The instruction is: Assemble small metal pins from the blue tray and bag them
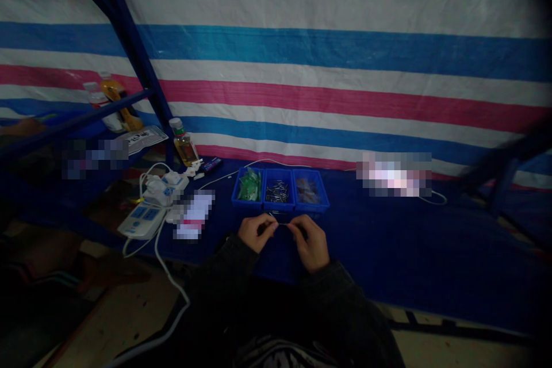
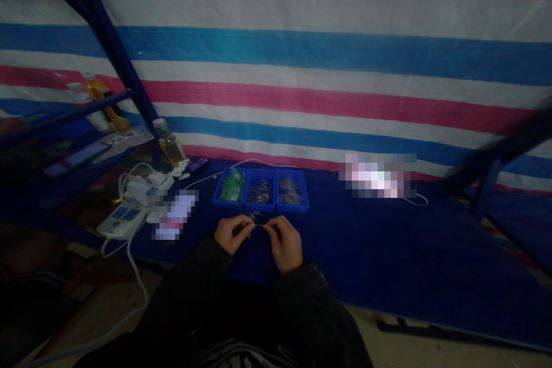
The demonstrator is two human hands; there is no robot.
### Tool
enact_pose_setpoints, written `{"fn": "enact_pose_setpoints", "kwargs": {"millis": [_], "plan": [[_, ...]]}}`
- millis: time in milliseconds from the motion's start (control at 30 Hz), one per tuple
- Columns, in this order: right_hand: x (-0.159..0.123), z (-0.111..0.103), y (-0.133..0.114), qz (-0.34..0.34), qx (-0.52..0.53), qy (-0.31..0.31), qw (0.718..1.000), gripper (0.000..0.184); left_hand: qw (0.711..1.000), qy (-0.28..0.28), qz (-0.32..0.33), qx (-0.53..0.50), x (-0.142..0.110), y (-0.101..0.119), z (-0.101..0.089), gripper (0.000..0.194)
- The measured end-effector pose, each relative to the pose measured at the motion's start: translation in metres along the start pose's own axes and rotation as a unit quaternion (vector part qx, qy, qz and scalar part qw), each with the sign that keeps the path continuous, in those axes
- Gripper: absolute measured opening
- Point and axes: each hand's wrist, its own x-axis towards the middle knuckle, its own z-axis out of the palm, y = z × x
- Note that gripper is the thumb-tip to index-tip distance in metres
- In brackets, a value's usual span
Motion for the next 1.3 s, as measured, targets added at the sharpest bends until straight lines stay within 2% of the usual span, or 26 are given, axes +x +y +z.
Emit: {"fn": "enact_pose_setpoints", "kwargs": {"millis": [267,500,633,967,1133,1300], "plan": [[0.0002,0.0008,-0.0002,-0.016,0.031,0.015,0.999,0.011,1.000,-0.002,-0.008,-0.002,-0.0001,-0.0018,0.0002,0.024],[0.0007,0.0017,-0.0036,-0.027,0.046,-0.037,0.998,0.011,0.999,-0.053,0.010,-0.004,0.0006,0.0001,0.0003,0.023],[0.0001,0.0018,-0.0032,-0.013,0.041,-0.058,0.997,0.012,0.998,-0.063,0.018,-0.001,0.0008,0.0007,-0.0001,0.023],[0.0011,0.0002,-0.0015,0.019,-0.015,-0.060,0.998,0.028,0.999,-0.040,0.010,0.009,0.0001,0.0039,-0.0011,0.024],[-0.0003,-0.0002,0.0000,0.035,0.005,-0.033,0.999,0.021,1.000,-0.009,-0.005,0.008,0.0002,0.0022,-0.0014,0.025],[0.0001,0.0023,0.0001,0.010,0.021,-0.030,0.999,0.014,1.000,-0.016,-0.005,0.003,0.0003,0.0007,-0.0003,0.023]]}}
